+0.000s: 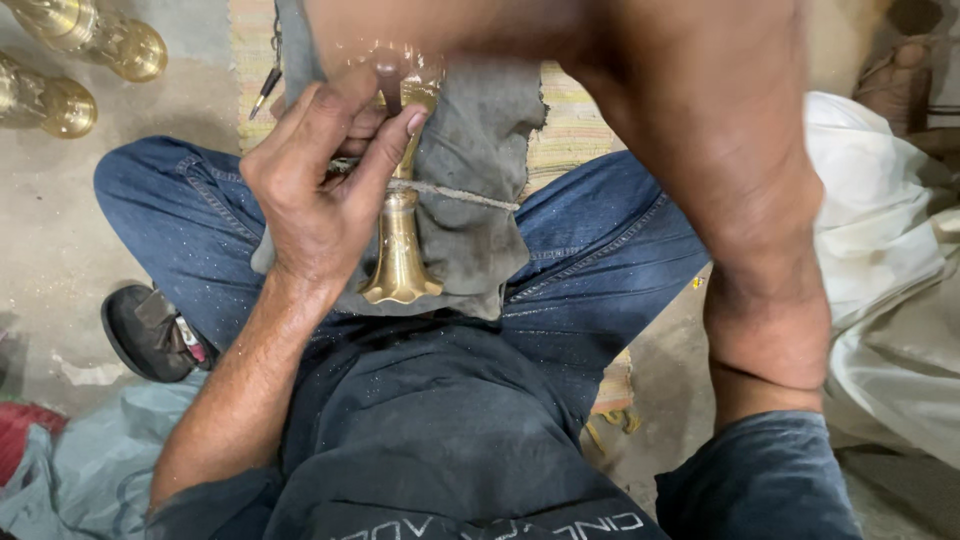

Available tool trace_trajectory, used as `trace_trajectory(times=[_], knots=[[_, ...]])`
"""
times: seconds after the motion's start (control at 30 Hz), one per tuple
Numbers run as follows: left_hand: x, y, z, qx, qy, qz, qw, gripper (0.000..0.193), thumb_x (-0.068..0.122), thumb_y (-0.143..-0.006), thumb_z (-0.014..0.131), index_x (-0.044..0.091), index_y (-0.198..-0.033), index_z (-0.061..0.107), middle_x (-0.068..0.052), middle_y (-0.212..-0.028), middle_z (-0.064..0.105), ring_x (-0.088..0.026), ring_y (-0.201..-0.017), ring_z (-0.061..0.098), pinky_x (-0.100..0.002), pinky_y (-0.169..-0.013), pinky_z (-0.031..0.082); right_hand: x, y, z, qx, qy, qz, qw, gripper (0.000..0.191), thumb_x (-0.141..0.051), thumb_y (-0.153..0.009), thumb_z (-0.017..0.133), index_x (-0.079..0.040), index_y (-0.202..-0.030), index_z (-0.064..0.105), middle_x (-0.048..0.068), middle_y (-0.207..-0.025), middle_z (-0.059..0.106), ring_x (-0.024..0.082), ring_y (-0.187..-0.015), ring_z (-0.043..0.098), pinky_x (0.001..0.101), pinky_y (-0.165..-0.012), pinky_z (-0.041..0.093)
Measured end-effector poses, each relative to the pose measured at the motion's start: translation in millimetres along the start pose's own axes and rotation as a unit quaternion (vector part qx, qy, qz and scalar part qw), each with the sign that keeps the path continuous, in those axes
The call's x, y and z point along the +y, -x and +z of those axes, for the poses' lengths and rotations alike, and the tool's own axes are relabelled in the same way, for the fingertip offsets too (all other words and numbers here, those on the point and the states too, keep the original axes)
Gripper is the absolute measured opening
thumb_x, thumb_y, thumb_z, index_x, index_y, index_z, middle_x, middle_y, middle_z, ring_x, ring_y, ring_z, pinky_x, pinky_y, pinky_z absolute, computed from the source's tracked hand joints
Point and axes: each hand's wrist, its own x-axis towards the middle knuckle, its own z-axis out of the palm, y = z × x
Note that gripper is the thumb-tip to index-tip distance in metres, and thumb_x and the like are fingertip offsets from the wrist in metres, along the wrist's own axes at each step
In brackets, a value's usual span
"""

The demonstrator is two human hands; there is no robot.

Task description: The person sits cross-legged on the floor with a brass vase-shaped object tied to a cloth pad on their lap. They hold a chisel against the brass surface and strike it with a wooden mallet, working around the object to shape and decorate its surface.

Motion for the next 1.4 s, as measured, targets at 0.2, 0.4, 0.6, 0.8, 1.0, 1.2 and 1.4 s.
trace_trajectory(times=[0.2,0.4,0.6,0.8,1.0,1.2,1.4], knots=[[0.0,-3.5,-0.7,-0.004,0.026,0.011,1.000,0.031,0.001,-0.106,0.087,-0.002,-0.130,0.066,-0.009,-0.105,0.072,-0.012,-0.088,0.076,-0.022,-0.074,0.066,2.5,4.8,1.4,-0.012,-0.067,0.030,0.997,0.024,-0.004,-0.094,0.076,-0.002,-0.115,0.064,0.012,-0.097,0.063,0.033,-0.090,0.062,0.0431,-0.083,0.048],[3.7,-8.3,-2.7,-0.006,0.046,0.013,0.999,0.031,-0.004,-0.101,0.080,-0.005,-0.128,0.064,-0.012,-0.107,0.072,-0.016,-0.095,0.076,-0.027,-0.080,0.066,-2.4,0.3,3.6,-0.004,-0.110,0.091,0.990,0.023,-0.011,-0.095,0.077,-0.001,-0.109,0.062,0.013,-0.090,0.060,0.033,-0.081,0.060,0.0433,-0.075,0.046],[6.5,-10.0,-4.2,-0.018,0.038,-0.003,0.999,0.026,-0.001,-0.106,0.085,-0.004,-0.124,0.066,-0.010,-0.099,0.071,-0.013,-0.088,0.076,-0.024,-0.075,0.065,-4.0,-5.3,3.8,-0.003,-0.060,0.059,0.996,0.022,-0.006,-0.094,0.076,-0.003,-0.112,0.063,0.014,-0.092,0.061,0.033,-0.083,0.060,0.0434,-0.076,0.045],[2.7,-8.6,-4.4,-0.023,0.047,-0.003,0.999,0.024,-0.002,-0.107,0.085,-0.003,-0.121,0.066,-0.010,-0.100,0.072,-0.013,-0.089,0.077,-0.023,-0.075,0.065,-0.7,1.4,3.4,0.003,-0.017,-0.005,1.000,0.029,-0.005,-0.091,0.077,-0.001,-0.116,0.063,0.015,-0.099,0.062,0.037,-0.092,0.060,0.0452,-0.080,0.045],[-0.5,-7.2,-4.1,-0.025,0.043,-0.003,0.999,0.026,-0.001,-0.107,0.085,-0.004,-0.124,0.066,-0.010,-0.102,0.073,-0.013,-0.090,0.077,-0.023,-0.076,0.065,-0.2,-1.7,3.8,-0.009,-0.006,0.006,1.000,0.025,-0.005,-0.093,0.077,-0.002,-0.114,0.064,0.014,-0.096,0.064,0.035,-0.087,0.062,0.0449,-0.079,0.047],[-1.1,-8.5,-5.0,-0.032,0.041,0.003,0.999,0.026,0.000,-0.107,0.086,-0.003,-0.125,0.067,-0.009,-0.102,0.073,-0.012,-0.090,0.078,-0.023,-0.076,0.065,-8.8,-8.9,1.6,-0.009,-0.027,0.053,0.998,0.020,-0.009,-0.096,0.078,-0.005,-0.110,0.064,0.011,-0.088,0.062,0.032,-0.079,0.062,0.0427,-0.074,0.046],[0.7,-9.8,-6.8,-0.033,0.056,-0.009,0.998,0.028,-0.001,-0.107,0.085,-0.004,-0.128,0.066,-0.009,-0.103,0.073,-0.012,-0.089,0.077,-0.022,-0.076,0.064,-3.7,-9.1,4.3,-0.006,-0.048,0.021,0.999,0.025,-0.014,-0.095,0.084,-0.003,-0.107,0.064,0.012,-0.085,0.065,0.030,-0.077,0.064,0.0383,-0.069,0.048]])
